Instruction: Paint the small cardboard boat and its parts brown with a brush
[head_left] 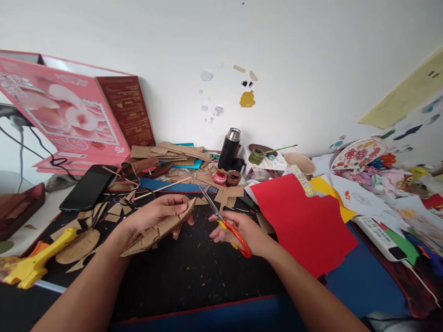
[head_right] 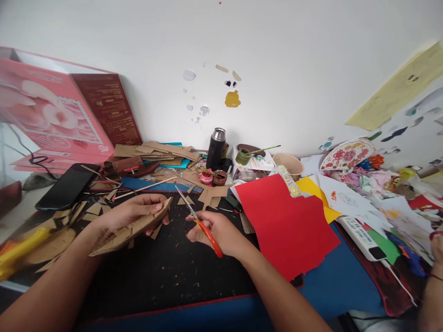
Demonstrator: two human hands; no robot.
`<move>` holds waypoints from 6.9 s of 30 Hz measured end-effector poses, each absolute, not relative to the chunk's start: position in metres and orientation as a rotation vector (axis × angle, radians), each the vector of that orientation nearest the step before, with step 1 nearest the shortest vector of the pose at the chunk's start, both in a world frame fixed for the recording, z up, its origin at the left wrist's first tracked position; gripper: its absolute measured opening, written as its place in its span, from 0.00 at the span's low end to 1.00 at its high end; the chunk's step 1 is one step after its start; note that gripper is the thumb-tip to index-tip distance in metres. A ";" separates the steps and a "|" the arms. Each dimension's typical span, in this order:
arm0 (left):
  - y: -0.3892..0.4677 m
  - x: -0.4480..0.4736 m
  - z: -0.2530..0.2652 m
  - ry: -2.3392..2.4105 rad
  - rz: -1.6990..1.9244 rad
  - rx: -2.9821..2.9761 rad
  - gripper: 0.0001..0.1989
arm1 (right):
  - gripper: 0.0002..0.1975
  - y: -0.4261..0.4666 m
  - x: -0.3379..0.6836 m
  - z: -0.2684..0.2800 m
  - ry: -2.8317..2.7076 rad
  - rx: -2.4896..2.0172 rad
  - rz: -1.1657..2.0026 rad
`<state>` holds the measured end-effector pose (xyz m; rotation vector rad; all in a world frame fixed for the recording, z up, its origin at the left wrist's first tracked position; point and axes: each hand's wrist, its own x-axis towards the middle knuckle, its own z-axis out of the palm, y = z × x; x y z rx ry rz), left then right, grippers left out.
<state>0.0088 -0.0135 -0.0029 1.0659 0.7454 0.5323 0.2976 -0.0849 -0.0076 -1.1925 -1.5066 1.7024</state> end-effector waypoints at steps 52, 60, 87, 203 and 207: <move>-0.011 0.047 -0.019 0.846 1.081 0.943 0.25 | 0.23 -0.051 0.224 -0.028 -1.479 -1.272 1.559; -0.010 0.046 -0.020 0.986 1.165 1.084 0.26 | 0.17 -0.047 0.207 -0.040 -1.518 -1.400 1.243; -0.014 0.056 -0.028 1.042 1.174 1.123 0.22 | 0.20 -0.058 0.220 -0.041 -1.721 -1.479 1.022; 0.017 0.019 -0.040 0.853 1.540 0.865 0.21 | 0.35 -0.037 0.250 -0.035 -0.913 -1.053 1.640; 0.017 0.019 -0.040 0.858 1.545 0.867 0.22 | 0.35 -0.037 0.250 -0.035 -0.891 -1.053 1.651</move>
